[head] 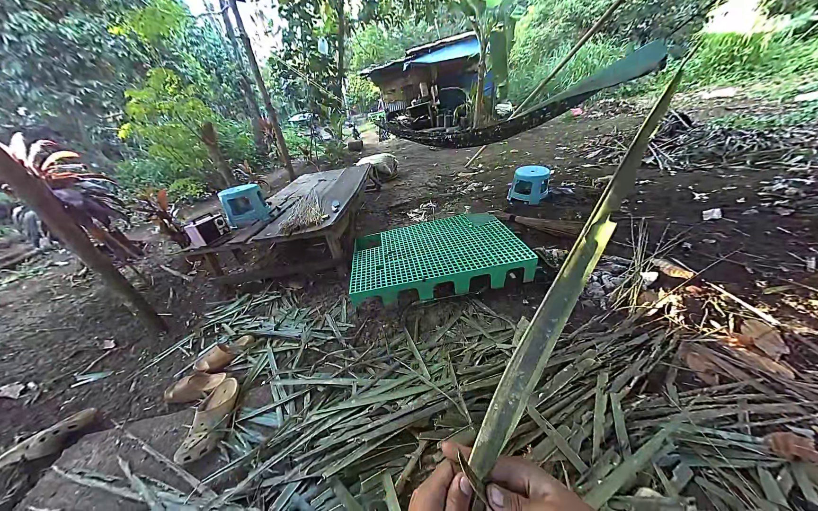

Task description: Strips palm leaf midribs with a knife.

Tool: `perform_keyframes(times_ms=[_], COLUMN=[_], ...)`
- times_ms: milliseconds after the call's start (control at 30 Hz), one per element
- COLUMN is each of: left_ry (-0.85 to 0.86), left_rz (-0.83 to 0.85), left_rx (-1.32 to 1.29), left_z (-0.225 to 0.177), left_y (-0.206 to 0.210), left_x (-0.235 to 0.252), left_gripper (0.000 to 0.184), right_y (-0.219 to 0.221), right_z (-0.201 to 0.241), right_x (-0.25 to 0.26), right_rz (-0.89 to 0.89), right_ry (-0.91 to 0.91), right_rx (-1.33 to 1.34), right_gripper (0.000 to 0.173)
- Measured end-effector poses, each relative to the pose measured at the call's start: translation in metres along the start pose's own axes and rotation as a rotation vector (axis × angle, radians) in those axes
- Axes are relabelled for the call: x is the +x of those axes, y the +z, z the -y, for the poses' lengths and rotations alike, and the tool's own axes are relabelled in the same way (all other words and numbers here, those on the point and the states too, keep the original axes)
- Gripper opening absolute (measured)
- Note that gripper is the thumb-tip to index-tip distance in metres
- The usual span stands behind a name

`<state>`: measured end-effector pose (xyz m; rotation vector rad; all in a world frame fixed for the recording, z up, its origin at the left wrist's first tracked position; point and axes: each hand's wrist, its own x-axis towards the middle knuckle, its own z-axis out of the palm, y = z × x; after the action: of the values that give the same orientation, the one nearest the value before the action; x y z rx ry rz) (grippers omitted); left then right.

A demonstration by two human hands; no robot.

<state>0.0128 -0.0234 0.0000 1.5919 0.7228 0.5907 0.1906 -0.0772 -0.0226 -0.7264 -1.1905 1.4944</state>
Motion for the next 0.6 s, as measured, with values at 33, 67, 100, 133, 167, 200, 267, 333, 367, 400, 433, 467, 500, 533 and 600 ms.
perform_keyframes(times_ms=[33, 67, 100, 133, 167, 200, 267, 333, 367, 400, 433, 467, 500, 533, 600], left_ry=[-0.011, -0.016, -0.014, -0.002, 0.023, 0.05, 0.108, 0.158, 0.168, 0.164, 0.15, 0.134, 0.122, 0.118, 0.107], left_rz=[-0.004, -0.011, -0.022, -0.03, -0.04, -0.052, -0.082, -0.11, -0.112, -0.106, -0.095, -0.085, -0.078, -0.069, -0.036], left_rx=[-0.035, -0.071, -0.086, -0.058, 0.021, 0.117, 0.239, 0.233, 0.203, 0.179, 0.166, 0.162, 0.154, 0.132, -0.017], left_z=[-0.002, -0.005, -0.007, -0.008, -0.008, -0.007, -0.006, -0.009, -0.012, -0.014, -0.014, -0.012, -0.01, -0.009, -0.011], left_y=[0.001, 0.002, 0.003, 0.004, 0.005, 0.007, 0.012, 0.013, 0.011, 0.01, 0.01, 0.01, 0.012, 0.013, 0.014], left_x=[-0.001, -0.001, -0.002, -0.002, -0.002, -0.003, -0.003, -0.002, -0.002, -0.002, -0.003, -0.004, -0.005, -0.006, -0.007], left_gripper=[0.026, 0.025, 0.025, 0.025, 0.025, 0.026, 0.028, 0.028, 0.029, 0.029, 0.029, 0.029, 0.03, 0.03, 0.026], right_y=[-0.002, -0.003, -0.005, -0.005, -0.004, -0.002, 0.001, -0.001, -0.003, -0.004, -0.004, -0.003, -0.002, -0.003, -0.006], right_z=[0.0, 0.001, 0.001, 0.001, 0.002, 0.002, 0.002, 0.004, 0.005, 0.006, 0.006, 0.006, 0.006, 0.006, 0.005], right_x=[-0.001, -0.002, -0.002, -0.002, -0.002, -0.002, -0.001, -0.002, -0.003, -0.002, -0.001, 0.0, 0.002, 0.003, 0.002], right_rz=[0.008, 0.026, 0.047, 0.055, 0.05, 0.029, -0.006, -0.014, -0.006, 0.0, 0.009, 0.011, 0.017, 0.033, 0.052], right_ry=[0.017, 0.025, 0.024, 0.021, 0.016, 0.012, -0.007, -0.019, -0.018, -0.014, -0.01, -0.007, -0.013, -0.025, -0.048], right_rx=[0.02, 0.033, 0.042, 0.047, 0.055, 0.07, 0.084, 0.077, 0.07, 0.064, 0.065, 0.076, 0.09, 0.102, 0.13], right_gripper=[0.043, 0.044, 0.045, 0.046, 0.046, 0.046, 0.045, 0.043, 0.039, 0.036, 0.038, 0.041, 0.043, 0.043, 0.039])
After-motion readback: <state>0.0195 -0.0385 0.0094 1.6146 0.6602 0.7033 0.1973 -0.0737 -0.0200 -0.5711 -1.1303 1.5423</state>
